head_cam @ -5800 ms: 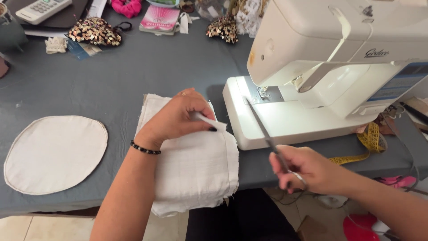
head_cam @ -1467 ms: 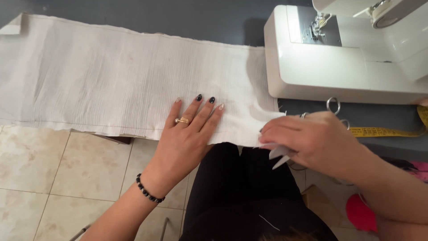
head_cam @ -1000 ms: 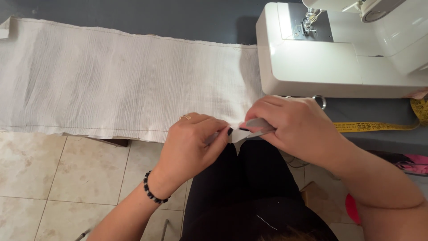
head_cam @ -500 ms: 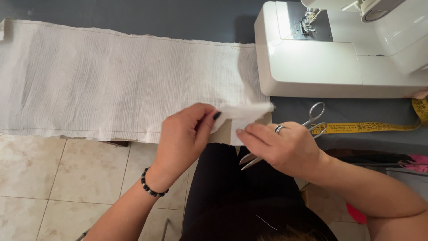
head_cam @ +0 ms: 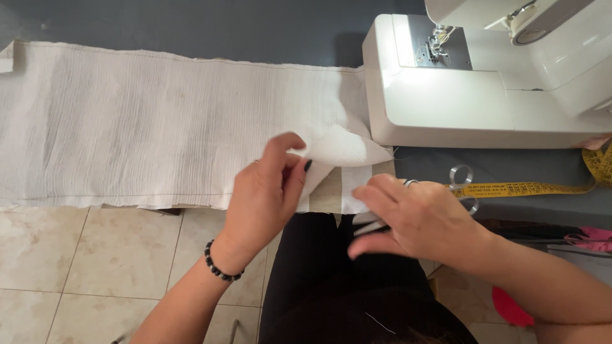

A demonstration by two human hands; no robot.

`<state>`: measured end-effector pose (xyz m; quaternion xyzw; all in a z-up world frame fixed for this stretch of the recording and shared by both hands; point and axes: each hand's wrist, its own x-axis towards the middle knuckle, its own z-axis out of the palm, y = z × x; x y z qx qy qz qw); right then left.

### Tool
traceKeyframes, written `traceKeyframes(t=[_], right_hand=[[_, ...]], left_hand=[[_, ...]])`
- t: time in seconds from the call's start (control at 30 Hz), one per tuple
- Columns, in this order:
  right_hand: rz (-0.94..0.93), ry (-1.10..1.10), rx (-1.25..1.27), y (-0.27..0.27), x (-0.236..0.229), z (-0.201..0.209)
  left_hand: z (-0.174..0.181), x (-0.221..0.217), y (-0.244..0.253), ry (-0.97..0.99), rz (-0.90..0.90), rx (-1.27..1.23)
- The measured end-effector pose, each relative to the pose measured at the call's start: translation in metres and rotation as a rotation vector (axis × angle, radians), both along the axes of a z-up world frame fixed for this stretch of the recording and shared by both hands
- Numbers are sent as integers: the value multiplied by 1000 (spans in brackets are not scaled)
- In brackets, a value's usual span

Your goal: A person uses scissors to cut a piece of white fabric on a work table next to a sewing machine.

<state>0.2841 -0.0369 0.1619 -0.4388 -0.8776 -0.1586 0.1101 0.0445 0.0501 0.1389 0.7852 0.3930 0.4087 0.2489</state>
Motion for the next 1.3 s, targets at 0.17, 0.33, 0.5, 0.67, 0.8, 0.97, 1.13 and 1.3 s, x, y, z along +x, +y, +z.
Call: traceKeyframes(t=[0.17, 0.33, 0.5, 0.67, 0.8, 0.97, 1.13, 1.3], right_hand=[[-59, 9, -278, -1, 7, 18], [107, -64, -203, 12, -21, 42], [81, -235, -66, 28, -27, 27], [-57, -208, -267, 31, -27, 16], [-218, -250, -323, 31, -28, 3], [-299, -223, -434, 36, -33, 1], [-322, -225, -474, 39, -38, 0], [-277, -245, -393, 40, -37, -1]], left_hand=[[-9, -13, 0, 70, -211, 9], [9, -24, -7, 14, -351, -77], [6, -31, 0, 2, -402, -148], [-6, -31, 3, -34, -426, -136], [-9, -33, 4, -69, -428, -114], [-8, -33, 5, -78, -437, -117], [-12, -34, 6, -98, -437, -113], [-13, -34, 7, -103, -450, -108]])
